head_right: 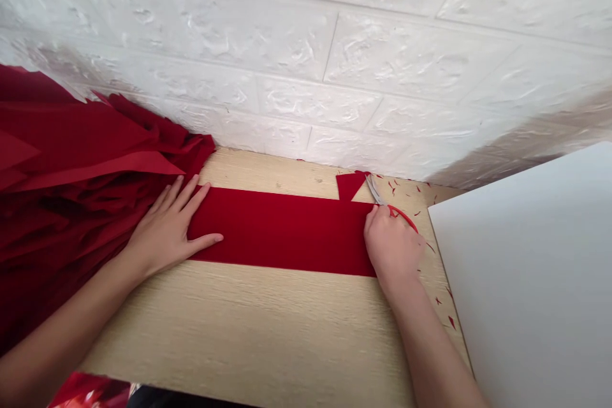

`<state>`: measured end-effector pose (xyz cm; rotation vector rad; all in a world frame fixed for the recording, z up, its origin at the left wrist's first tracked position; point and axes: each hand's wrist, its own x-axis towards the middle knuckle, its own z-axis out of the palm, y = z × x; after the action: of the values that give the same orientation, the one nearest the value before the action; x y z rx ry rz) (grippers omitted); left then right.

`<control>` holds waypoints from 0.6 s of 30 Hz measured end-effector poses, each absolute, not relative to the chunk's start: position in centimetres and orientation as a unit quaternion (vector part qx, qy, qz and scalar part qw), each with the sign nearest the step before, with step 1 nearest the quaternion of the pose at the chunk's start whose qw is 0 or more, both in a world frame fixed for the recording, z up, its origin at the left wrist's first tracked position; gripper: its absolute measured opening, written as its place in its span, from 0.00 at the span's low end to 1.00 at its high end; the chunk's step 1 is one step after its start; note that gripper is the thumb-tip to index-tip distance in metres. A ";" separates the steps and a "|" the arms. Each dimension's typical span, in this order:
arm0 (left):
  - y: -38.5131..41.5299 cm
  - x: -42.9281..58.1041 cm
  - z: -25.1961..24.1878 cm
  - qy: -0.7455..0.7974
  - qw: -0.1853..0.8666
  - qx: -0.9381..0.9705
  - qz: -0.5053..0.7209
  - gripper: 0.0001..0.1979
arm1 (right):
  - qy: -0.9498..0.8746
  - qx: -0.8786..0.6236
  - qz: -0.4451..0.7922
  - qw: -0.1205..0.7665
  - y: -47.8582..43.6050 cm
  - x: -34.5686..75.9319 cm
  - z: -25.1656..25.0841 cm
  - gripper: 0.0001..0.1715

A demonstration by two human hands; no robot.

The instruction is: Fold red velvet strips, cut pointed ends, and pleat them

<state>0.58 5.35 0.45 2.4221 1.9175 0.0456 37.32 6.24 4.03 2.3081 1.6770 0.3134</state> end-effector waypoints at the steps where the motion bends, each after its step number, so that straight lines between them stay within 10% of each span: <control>1: 5.4 0.6 0.5 0.621 0.028 0.783 0.015 0.54 | 0.576 0.799 0.107 0.133 6.2 37.2 4.0 0.25; 11: 5.3 0.9 0.9 0.637 0.058 0.769 0.009 0.55 | 0.583 0.802 0.127 -0.025 3.9 37.0 6.2 0.24; 18: 5.3 0.9 0.9 0.640 0.056 0.766 0.011 0.55 | 0.928 0.354 0.034 -0.106 2.1 31.5 4.3 0.19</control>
<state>0.85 5.27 0.90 2.3256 1.9412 0.0341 31.52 2.12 4.31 1.1960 3.1320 0.1155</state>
